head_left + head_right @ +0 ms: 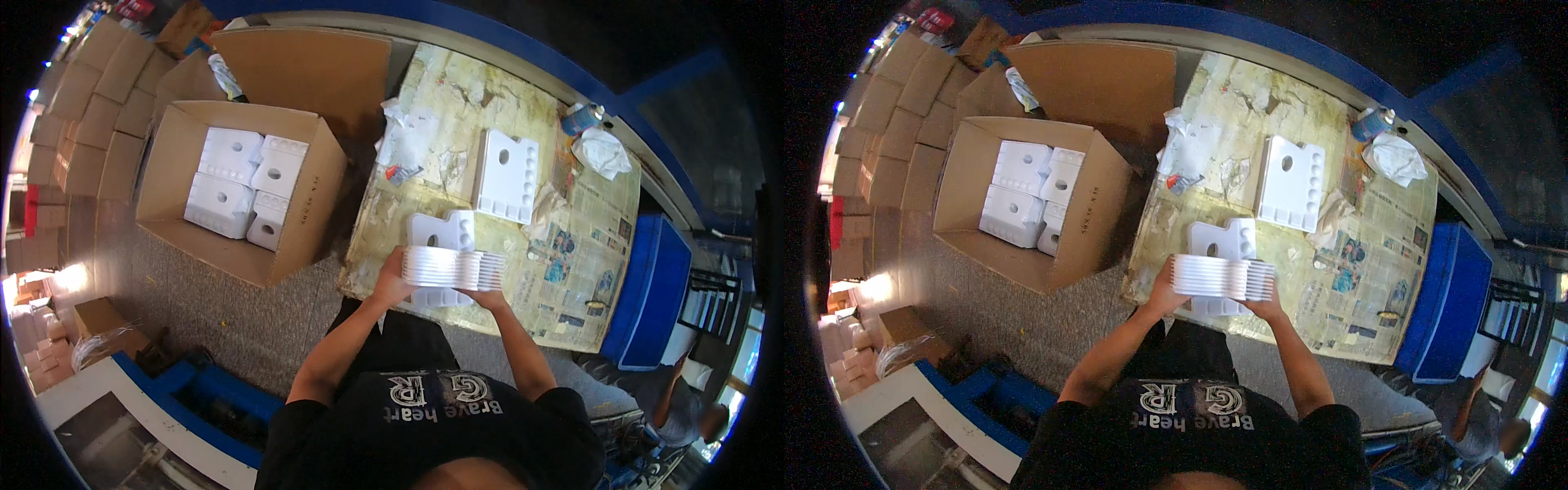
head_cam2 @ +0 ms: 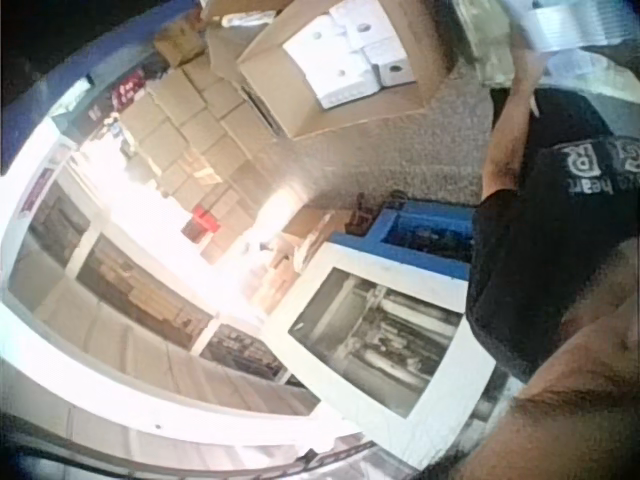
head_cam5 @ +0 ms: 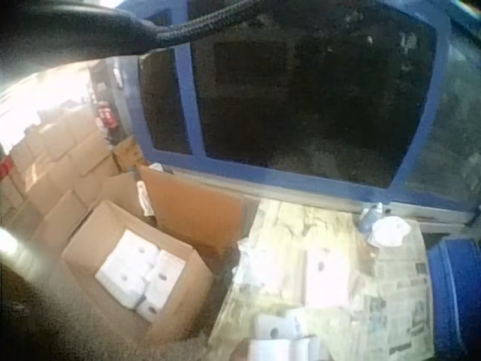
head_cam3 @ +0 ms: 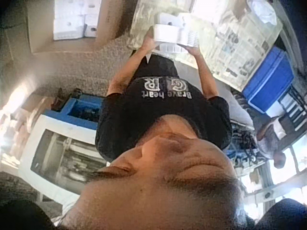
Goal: The person wipes white plastic trays with a cloth, stacks them, and places them into a cardboard box. The person handles the trays one by one, aligns them, and packs them neatly.
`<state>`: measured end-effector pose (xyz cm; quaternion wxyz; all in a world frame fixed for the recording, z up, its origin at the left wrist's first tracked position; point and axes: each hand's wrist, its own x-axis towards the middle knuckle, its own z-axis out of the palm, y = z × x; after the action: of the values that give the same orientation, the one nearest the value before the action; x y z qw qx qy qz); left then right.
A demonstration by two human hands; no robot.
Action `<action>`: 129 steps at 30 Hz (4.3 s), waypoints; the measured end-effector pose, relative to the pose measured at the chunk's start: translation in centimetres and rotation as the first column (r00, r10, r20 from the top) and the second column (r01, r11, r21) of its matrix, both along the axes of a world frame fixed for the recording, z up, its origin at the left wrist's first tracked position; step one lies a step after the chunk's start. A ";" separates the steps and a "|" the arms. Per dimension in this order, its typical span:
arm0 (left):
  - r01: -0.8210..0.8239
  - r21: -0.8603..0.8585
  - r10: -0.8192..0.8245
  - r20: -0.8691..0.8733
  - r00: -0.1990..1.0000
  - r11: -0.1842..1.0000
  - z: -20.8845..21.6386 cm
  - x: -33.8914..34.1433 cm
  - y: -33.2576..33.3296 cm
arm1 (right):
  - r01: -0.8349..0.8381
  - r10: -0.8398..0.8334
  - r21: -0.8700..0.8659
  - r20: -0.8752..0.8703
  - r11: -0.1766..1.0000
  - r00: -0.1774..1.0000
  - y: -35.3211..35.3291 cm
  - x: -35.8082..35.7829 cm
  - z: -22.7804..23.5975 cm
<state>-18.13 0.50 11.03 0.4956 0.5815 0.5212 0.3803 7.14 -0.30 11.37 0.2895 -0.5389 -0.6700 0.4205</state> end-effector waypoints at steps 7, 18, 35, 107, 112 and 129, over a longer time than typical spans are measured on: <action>0.094 0.248 -0.113 0.062 0.992 0.964 11.0 -5.0 1.0 | -0.043 0.011 -0.093 -0.318 0.995 0.948 1.5 -3.5 11.0; -0.371 0.442 0.301 0.223 0.927 0.817 21.4 -26.8 4.8 | 0.031 0.147 0.640 -0.223 0.768 0.964 13.4 -25.9 28.8; 0.378 0.314 -0.181 -0.509 0.841 0.871 21.2 -48.2 20.0 | 0.386 -0.363 -0.153 0.161 0.910 0.918 11.3 -46.6 13.9; -0.443 0.778 -0.162 0.557 0.815 0.446 37.0 -50.3 -1.7 | 0.029 -0.023 -0.739 0.019 0.673 1.000 10.9 -63.6 -10.1; -0.406 0.791 -0.284 0.562 0.777 0.457 36.8 -49.8 -0.5 | -0.172 0.058 -0.743 -0.177 0.647 0.983 11.1 -61.0 -10.9; -0.440 0.694 -0.103 0.591 0.800 0.570 37.8 -48.9 -2.0 | -0.478 0.599 -0.416 0.726 0.774 0.337 16.5 -61.8 -5.9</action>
<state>-67.05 -1.51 48.84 0.2676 0.5424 0.1726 0.7774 -54.66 16.20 5.50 -0.2535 -0.4350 -0.8336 0.2273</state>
